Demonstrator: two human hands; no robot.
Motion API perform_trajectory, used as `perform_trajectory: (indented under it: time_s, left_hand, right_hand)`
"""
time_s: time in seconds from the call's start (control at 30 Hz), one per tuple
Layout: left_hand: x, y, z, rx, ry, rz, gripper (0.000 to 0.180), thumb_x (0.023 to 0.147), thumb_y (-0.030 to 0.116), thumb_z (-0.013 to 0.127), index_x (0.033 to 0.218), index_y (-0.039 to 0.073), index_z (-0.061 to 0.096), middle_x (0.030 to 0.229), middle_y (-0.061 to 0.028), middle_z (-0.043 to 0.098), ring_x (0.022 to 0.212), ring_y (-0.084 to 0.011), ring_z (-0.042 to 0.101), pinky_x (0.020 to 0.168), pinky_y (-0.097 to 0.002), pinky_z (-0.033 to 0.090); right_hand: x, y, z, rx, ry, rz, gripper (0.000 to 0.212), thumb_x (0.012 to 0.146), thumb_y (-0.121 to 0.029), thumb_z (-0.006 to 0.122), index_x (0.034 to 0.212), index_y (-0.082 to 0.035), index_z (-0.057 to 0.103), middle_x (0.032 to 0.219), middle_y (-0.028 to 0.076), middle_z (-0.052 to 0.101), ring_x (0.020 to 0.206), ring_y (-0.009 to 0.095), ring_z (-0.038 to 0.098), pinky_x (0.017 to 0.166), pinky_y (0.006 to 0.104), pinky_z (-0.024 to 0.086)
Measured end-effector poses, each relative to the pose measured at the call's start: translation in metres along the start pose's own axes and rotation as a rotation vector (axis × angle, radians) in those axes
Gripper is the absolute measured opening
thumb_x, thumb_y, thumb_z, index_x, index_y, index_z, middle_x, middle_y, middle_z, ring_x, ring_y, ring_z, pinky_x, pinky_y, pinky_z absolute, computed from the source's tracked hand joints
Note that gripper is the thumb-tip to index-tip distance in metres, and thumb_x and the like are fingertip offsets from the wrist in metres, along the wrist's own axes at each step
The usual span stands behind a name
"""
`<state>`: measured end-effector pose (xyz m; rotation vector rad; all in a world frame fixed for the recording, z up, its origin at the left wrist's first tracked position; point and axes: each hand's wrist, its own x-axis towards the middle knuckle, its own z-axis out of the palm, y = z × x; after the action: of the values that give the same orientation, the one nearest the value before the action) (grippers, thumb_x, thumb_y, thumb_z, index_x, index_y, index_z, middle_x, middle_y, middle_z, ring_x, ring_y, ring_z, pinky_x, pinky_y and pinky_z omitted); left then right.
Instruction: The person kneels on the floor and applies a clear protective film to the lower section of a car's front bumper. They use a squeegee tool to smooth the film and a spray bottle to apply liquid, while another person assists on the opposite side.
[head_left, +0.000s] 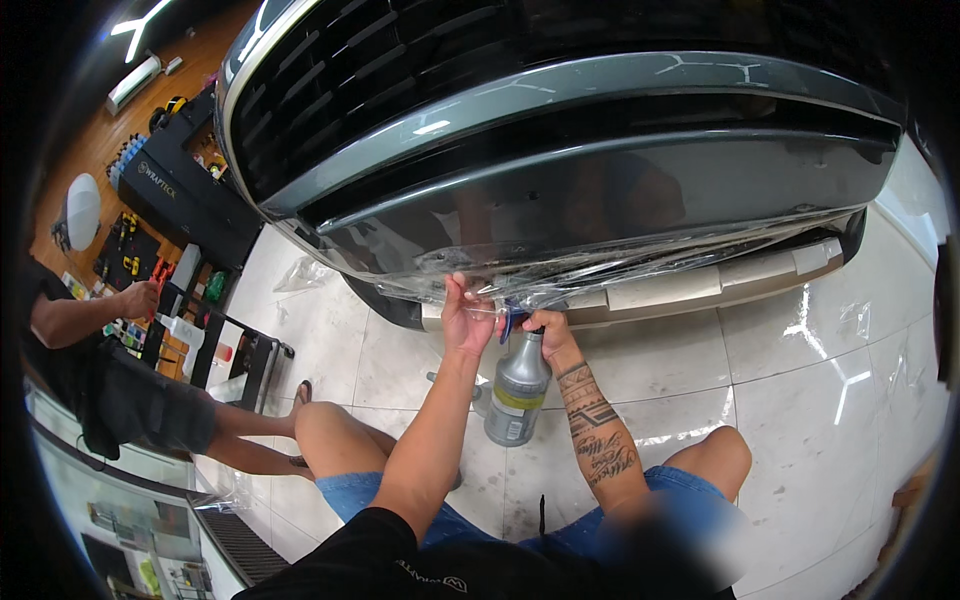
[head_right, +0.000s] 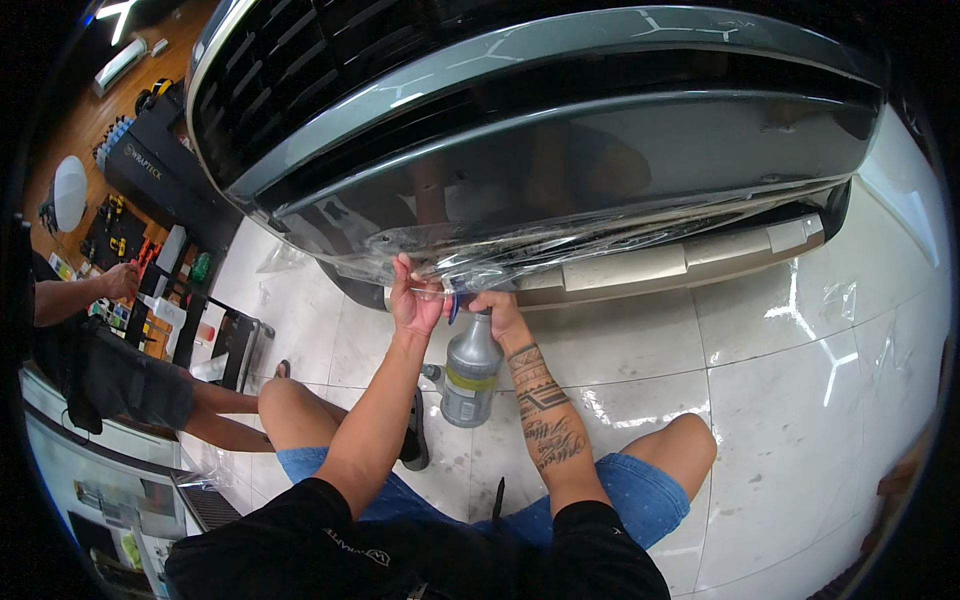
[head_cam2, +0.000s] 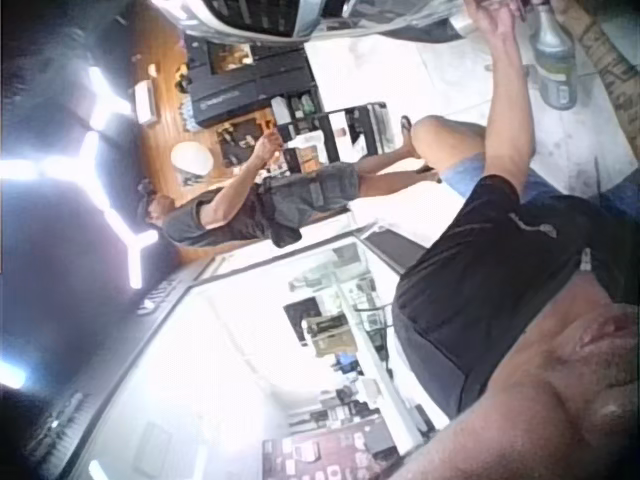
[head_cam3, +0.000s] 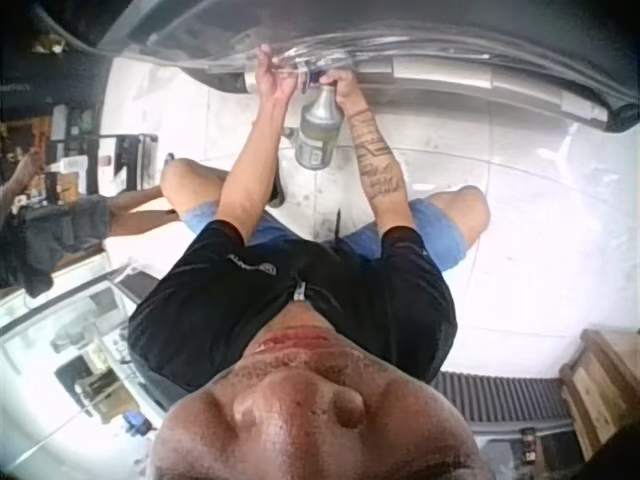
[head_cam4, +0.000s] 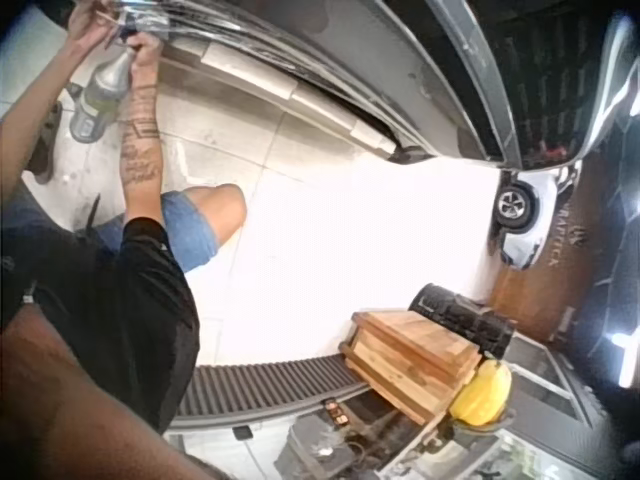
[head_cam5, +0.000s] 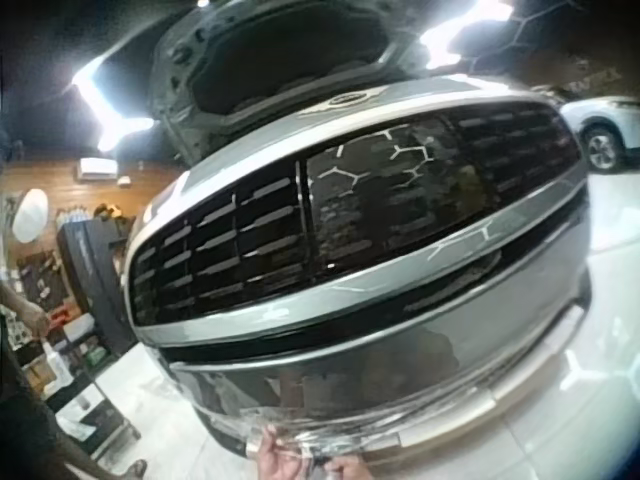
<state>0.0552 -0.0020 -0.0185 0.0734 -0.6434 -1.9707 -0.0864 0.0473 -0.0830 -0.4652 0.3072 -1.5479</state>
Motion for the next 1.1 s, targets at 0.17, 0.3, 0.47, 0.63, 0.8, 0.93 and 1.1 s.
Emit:
perform_trajectory:
  time_s: [0.17,0.3,0.47,0.63,0.8,0.93,1.1]
  left_hand:
    - [0.009,-0.020,0.018,0.016,0.031,0.016,0.016,0.094,0.031,0.057,0.100,0.021,0.068,0.089,0.0037,0.068,0.069,-0.0065,0.059,0.057,-0.0216,0.047]
    - [0.003,-0.012,-0.002,-0.045,0.081,0.067,0.014,0.095,0.029,0.056,0.097,0.019,0.065,0.087,0.0025,0.068,0.072,-0.0071,0.061,0.058,-0.0216,0.047]
    - [0.017,-0.023,-0.011,-0.060,0.090,0.098,0.015,0.095,0.027,0.057,0.095,0.014,0.065,0.085,0.0014,0.068,0.078,-0.0084,0.062,0.059,-0.0224,0.047]
    - [0.012,-0.023,-0.033,-0.099,0.107,0.105,0.015,0.094,0.026,0.058,0.093,0.013,0.066,0.086,-0.0002,0.068,0.079,-0.0100,0.061,0.062,-0.0261,0.045]
    - [0.018,-0.032,-0.021,-0.138,0.029,0.110,0.011,0.094,0.022,0.057,0.094,0.015,0.066,0.090,0.0017,0.067,0.083,-0.0105,0.063,0.068,-0.0295,0.045]
    - [0.010,-0.020,-0.016,-0.138,-0.006,0.096,0.008,0.090,0.019,0.062,0.098,0.017,0.064,0.092,0.0015,0.066,0.087,-0.0125,0.064,0.072,-0.0325,0.046]
    - [-0.002,-0.010,-0.006,-0.153,0.108,0.168,0.009,0.085,0.016,0.069,0.093,0.014,0.066,0.088,0.0000,0.068,0.088,-0.0167,0.064,0.072,-0.0335,0.049]
  right_hand:
    - [0.005,-0.017,-0.003,-0.037,0.081,-0.100,0.027,0.058,-0.002,0.058,0.083,0.003,0.065,0.081,0.011,0.066,0.074,0.022,0.062,0.071,0.0323,0.050]
    - [-0.021,-0.010,0.001,-0.331,0.055,-0.055,0.025,0.063,-0.001,0.057,0.085,0.005,0.066,0.082,0.009,0.066,0.069,0.020,0.061,0.073,0.0311,0.050]
    - [-0.068,0.001,-0.035,-1.046,0.320,-0.403,0.042,0.073,-0.001,0.060,0.115,0.001,0.060,0.104,0.017,0.063,0.095,0.028,0.062,0.087,0.0354,0.047]
    - [-0.133,0.017,-0.037,-1.401,0.346,-0.458,0.050,0.077,-0.008,0.066,0.126,-0.001,0.053,0.115,0.021,0.055,0.102,0.034,0.056,0.090,0.0373,0.044]
    - [-0.173,-0.010,-0.062,-1.829,0.197,-0.087,0.052,0.075,-0.011,0.071,0.124,-0.003,0.055,0.109,0.020,0.058,0.097,0.033,0.059,0.086,0.0376,0.048]
    - [-0.186,-0.068,-0.069,-1.945,0.211,0.387,0.047,0.073,-0.012,0.073,0.117,-0.002,0.059,0.102,0.018,0.062,0.086,0.030,0.064,0.077,0.0338,0.051]
    - [-0.093,-0.030,0.059,-0.776,0.269,-0.068,0.035,0.082,-0.008,0.068,0.115,-0.003,0.057,0.111,0.010,0.062,0.093,0.016,0.061,0.078,0.0312,0.049]
